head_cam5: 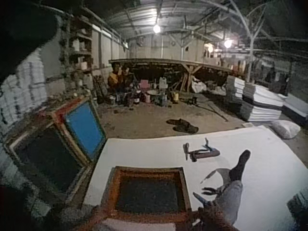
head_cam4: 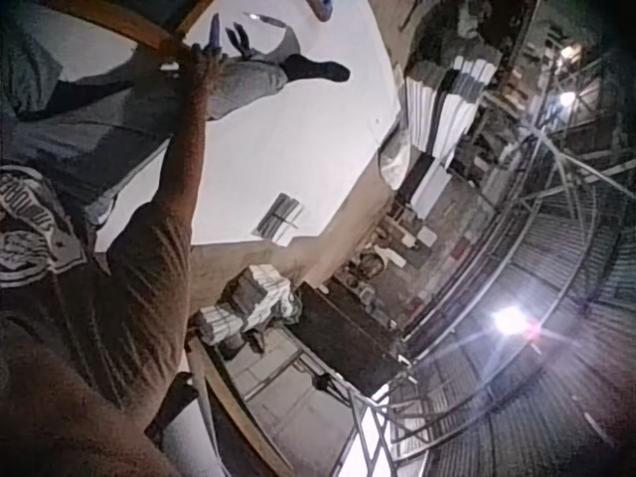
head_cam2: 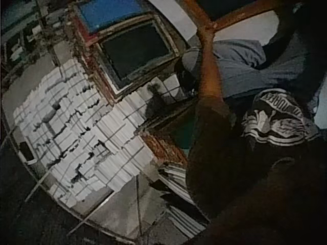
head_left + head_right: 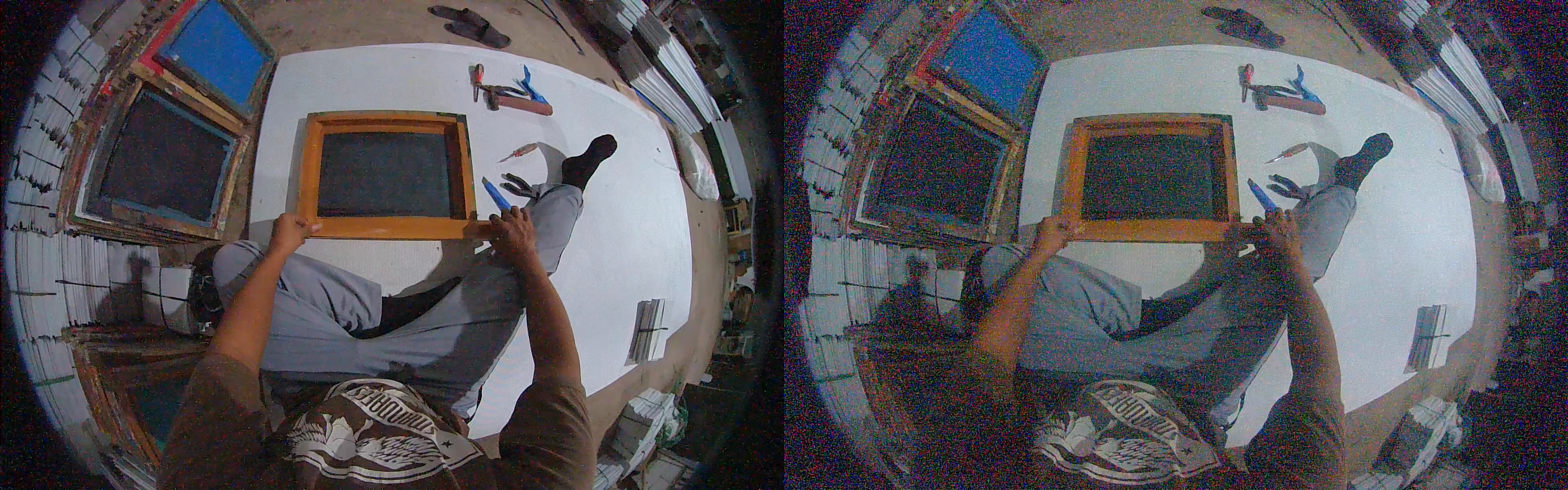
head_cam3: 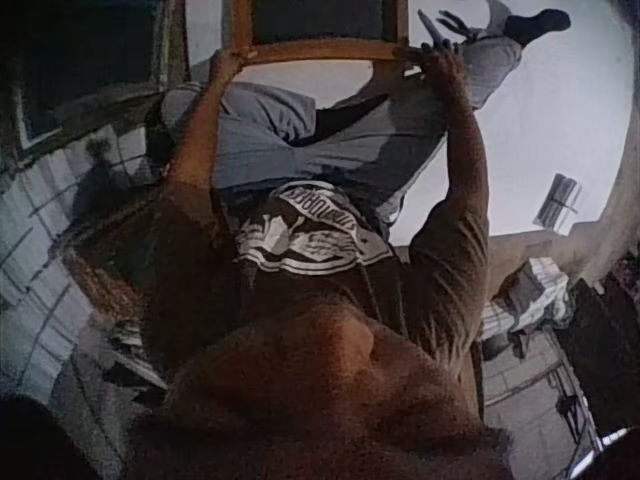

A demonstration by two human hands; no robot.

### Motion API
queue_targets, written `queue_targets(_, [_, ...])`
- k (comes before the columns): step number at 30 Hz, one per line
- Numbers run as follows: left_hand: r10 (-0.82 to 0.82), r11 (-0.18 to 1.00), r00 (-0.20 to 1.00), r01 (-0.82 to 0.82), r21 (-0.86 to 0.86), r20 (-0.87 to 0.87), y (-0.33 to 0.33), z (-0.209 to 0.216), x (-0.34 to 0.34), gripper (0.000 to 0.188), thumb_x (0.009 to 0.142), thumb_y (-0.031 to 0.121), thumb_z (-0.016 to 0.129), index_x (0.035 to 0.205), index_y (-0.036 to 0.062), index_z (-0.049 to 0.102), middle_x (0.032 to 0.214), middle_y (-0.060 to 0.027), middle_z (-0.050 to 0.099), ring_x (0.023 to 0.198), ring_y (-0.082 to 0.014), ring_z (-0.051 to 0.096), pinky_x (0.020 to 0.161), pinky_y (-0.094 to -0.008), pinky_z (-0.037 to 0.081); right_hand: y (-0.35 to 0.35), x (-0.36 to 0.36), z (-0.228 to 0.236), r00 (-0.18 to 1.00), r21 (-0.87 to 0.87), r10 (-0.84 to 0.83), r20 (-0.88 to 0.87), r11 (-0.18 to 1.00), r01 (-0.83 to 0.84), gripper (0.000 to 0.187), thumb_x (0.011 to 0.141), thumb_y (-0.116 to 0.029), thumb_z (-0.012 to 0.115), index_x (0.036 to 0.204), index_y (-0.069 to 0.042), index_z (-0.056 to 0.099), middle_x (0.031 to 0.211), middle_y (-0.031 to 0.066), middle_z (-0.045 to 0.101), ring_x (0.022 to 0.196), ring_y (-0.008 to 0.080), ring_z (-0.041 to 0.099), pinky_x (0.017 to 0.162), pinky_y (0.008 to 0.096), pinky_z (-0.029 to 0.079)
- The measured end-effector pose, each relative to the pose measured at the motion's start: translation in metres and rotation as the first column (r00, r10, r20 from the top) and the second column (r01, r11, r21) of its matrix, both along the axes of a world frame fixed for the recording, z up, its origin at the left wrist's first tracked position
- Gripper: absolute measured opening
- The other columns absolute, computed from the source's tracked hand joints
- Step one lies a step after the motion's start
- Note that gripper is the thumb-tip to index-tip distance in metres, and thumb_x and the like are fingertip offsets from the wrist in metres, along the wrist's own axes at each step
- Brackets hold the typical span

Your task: The person sits on the floor and assembles a wooden window frame by hand. They align the wooden pieces, press them together, and use a roll of tape to secure the joints. The person also uses a utility knife to cut the tape and a hammer to adjust the frame components.

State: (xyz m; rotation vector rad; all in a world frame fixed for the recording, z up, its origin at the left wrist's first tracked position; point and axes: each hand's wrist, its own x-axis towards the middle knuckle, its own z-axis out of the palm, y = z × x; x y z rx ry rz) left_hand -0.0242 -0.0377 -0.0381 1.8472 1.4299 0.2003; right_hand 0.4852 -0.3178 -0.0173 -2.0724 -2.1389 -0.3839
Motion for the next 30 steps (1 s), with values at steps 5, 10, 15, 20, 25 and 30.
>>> queue_targets(5, [0.037,0.999,0.999,-0.037,0.028,0.011,-0.004,-0.001,0.0,0.044,0.075,0.043,0.085,0.071,0.0008,0.073,0.057,-0.0113,0.065,0.053,-0.0209,0.064,0.057,-0.0374,0.051,0.0,-0.013,-0.002,0.989,-0.259,-0.123,0.076,0.956,0.139,0.07,0.071,-0.031,0.077,0.135,-0.011,0.056,0.131,0.0166,0.056,0.129,0.0341,0.048,0.113,0.0548,0.03])
queue_targets(10, [0.0,0.998,1.0,0.001,0.06,-0.017,-0.004,0.0,0.004,0.044,0.077,0.043,0.084,0.07,0.0009,0.072,0.056,-0.0102,0.064,0.054,-0.0217,0.065,0.058,-0.0379,0.051,0.005,-0.04,0.003,0.989,-0.216,-0.108,0.098,0.968,0.127,0.089,0.074,-0.038,0.076,0.149,-0.007,0.039,0.151,0.0188,0.041,0.147,0.0319,0.028,0.12,0.057,0.016])
queue_targets(15, [-0.008,1.0,0.999,0.008,-0.004,-0.037,0.003,-0.011,-0.004,0.044,0.078,0.042,0.084,0.068,0.0013,0.071,0.054,-0.0095,0.063,0.052,-0.0205,0.065,0.056,-0.0363,0.051,0.01,-0.054,0.004,0.974,-0.334,-0.034,0.224,0.936,0.11,0.08,0.078,-0.04,0.074,0.146,-0.009,0.045,0.15,0.0183,0.043,0.147,0.0318,0.028,0.119,0.0552,0.018])
queue_targets(20, [0.021,0.999,1.0,-0.021,-0.026,-0.008,-0.002,0.002,0.006,0.044,0.077,0.042,0.084,0.068,0.0011,0.07,0.053,-0.0085,0.061,0.049,-0.0171,0.062,0.051,-0.0344,0.049,0.055,-0.022,0.037,0.885,-0.443,-0.44,-0.152,0.831,0.337,0.052,0.08,-0.027,0.069,0.129,-0.011,0.061,0.114,0.0174,0.067,0.116,0.0371,0.061,0.097,0.051,0.048])
queue_targets(25, [0.083,0.989,0.993,-0.073,-0.126,0.079,0.001,-0.003,-0.011,0.042,0.076,0.041,0.085,0.072,0.0012,0.073,0.054,-0.0067,0.061,0.05,-0.0135,0.061,0.051,-0.0328,0.049,0.086,0.018,-0.003,0.854,-0.353,-0.52,0.014,0.797,0.491,0.026,0.083,-0.017,0.065,0.107,-0.007,0.069,0.093,0.0156,0.07,0.09,0.0359,0.07,0.075,0.0474,0.058])
queue_targets(30, [0.039,0.997,0.993,-0.03,-0.076,0.114,-0.007,0.02,0.001,0.041,0.076,0.041,0.086,0.077,0.0012,0.074,0.056,-0.006,0.062,0.05,-0.0127,0.06,0.051,-0.0309,0.048,0.105,0.006,0.008,0.749,-0.5,-0.657,0.082,0.623,0.601,0.02,0.088,-0.012,0.059,0.103,-0.006,0.071,0.106,0.0161,0.072,0.099,0.0352,0.071,0.081,0.0455,0.059])
